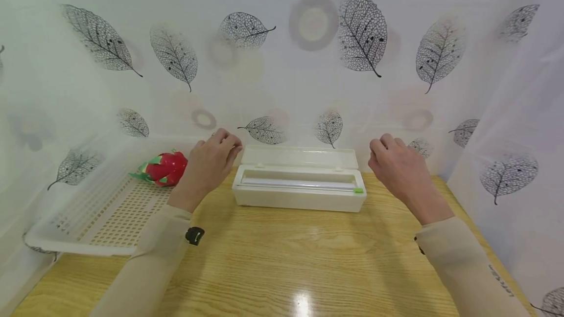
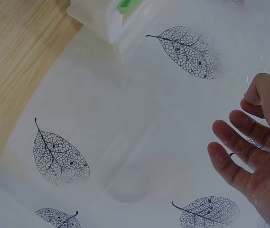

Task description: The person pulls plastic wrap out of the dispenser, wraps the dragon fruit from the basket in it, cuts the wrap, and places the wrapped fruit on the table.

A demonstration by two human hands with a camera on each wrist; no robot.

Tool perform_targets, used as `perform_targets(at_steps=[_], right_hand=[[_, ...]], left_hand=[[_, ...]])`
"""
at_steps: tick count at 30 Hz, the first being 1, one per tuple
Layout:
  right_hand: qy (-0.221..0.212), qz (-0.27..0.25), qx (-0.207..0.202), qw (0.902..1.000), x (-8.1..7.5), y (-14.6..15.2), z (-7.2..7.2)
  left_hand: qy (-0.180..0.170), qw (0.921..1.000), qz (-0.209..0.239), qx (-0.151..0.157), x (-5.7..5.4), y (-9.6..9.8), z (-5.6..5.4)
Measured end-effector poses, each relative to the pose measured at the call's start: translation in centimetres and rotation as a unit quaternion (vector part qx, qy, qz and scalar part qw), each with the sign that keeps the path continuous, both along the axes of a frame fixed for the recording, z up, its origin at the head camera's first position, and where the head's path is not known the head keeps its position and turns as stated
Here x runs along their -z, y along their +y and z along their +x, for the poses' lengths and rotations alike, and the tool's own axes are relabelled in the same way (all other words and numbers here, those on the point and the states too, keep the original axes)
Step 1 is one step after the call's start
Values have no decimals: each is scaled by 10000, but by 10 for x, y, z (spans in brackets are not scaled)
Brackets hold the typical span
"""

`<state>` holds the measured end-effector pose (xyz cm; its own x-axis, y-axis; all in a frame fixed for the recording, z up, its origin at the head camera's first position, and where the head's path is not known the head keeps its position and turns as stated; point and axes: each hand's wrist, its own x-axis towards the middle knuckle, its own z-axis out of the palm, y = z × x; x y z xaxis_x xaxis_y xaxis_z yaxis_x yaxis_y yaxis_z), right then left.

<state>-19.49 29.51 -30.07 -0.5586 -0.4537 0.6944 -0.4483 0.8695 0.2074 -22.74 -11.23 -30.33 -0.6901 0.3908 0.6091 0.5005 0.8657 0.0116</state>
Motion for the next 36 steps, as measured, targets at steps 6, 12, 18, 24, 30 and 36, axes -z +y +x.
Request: perform_targets(at_steps=[6, 12, 18, 24, 30, 36], right_hand=[[12, -69, 0, 10000, -3, 0, 0], [94, -67, -70, 9999, -4, 1, 0], [156, -126, -158, 9997, -5, 2, -1], [167, -198, -186, 9995, -8, 2, -4], [195, -188, -231, 9994, -11, 2, -7], [145, -212, -197, 9995, -12, 2, -8]], left_hand=[[-6, 10000, 28, -4, -2, 1, 0], [-13, 10000, 79, -3, -4, 1, 1], [13, 10000, 73, -11, -5, 1, 0], [78, 9999, 119, 40, -7, 0, -1], [89, 9999, 75, 72, -10, -1, -4], [-118, 9999, 94, 83, -13, -1, -5]])
